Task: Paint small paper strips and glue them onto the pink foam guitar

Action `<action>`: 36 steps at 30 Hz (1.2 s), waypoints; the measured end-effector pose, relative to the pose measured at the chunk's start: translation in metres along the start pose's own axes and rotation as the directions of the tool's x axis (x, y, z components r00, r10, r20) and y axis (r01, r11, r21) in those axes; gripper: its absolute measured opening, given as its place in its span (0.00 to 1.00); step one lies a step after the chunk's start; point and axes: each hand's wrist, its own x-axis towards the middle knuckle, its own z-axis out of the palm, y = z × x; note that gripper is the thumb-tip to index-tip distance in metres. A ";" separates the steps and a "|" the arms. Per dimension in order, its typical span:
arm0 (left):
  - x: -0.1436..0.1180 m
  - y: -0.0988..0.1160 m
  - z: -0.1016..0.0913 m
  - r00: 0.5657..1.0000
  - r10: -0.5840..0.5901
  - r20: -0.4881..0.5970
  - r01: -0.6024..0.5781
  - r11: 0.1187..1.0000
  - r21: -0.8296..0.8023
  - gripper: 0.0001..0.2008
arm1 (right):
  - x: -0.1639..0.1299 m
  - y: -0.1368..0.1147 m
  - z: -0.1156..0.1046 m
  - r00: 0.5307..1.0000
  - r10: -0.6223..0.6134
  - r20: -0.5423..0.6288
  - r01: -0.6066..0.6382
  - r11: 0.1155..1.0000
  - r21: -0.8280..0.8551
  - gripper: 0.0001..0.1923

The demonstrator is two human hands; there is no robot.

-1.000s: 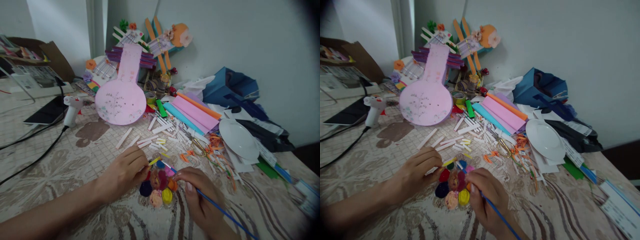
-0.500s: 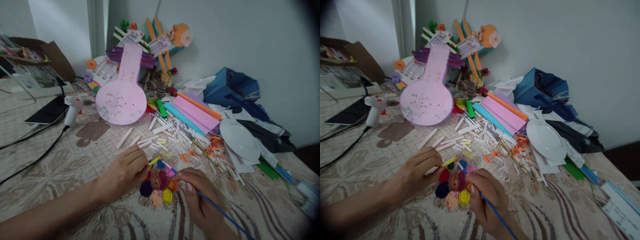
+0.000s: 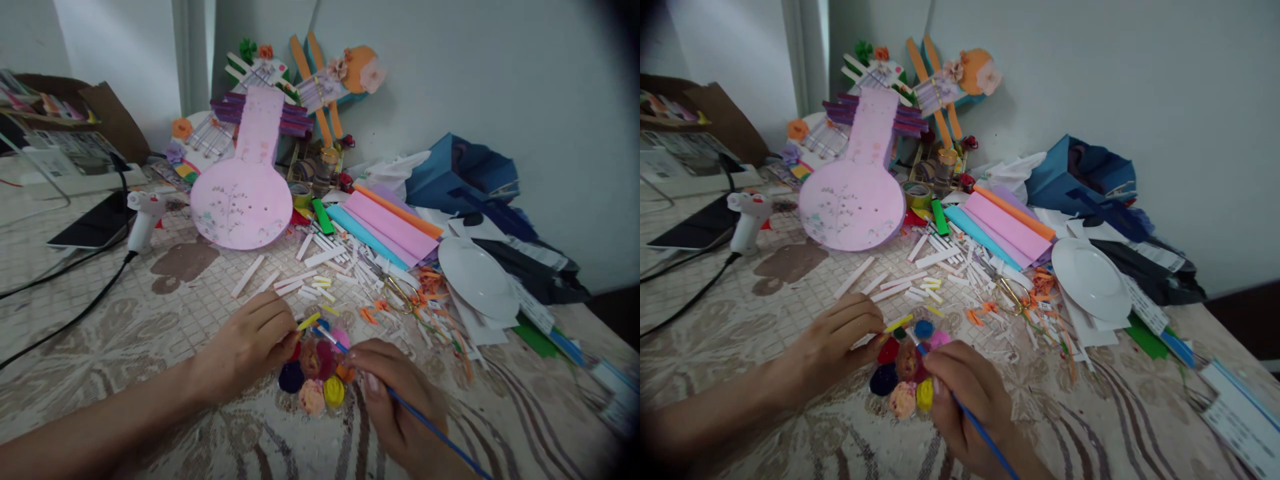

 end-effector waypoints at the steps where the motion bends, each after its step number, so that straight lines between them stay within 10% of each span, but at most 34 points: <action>1: 0.000 0.000 0.000 1.000 0.000 0.003 0.000 1.000 0.007 0.06 | 0.001 0.000 0.000 1.000 0.011 -0.010 -0.011 1.000 0.006 0.15; 36: -0.008 -0.007 0.003 1.000 0.010 0.017 -0.009 0.999 -0.047 0.05 | 0.010 -0.007 0.003 1.000 0.000 -0.024 0.003 0.994 0.108 0.14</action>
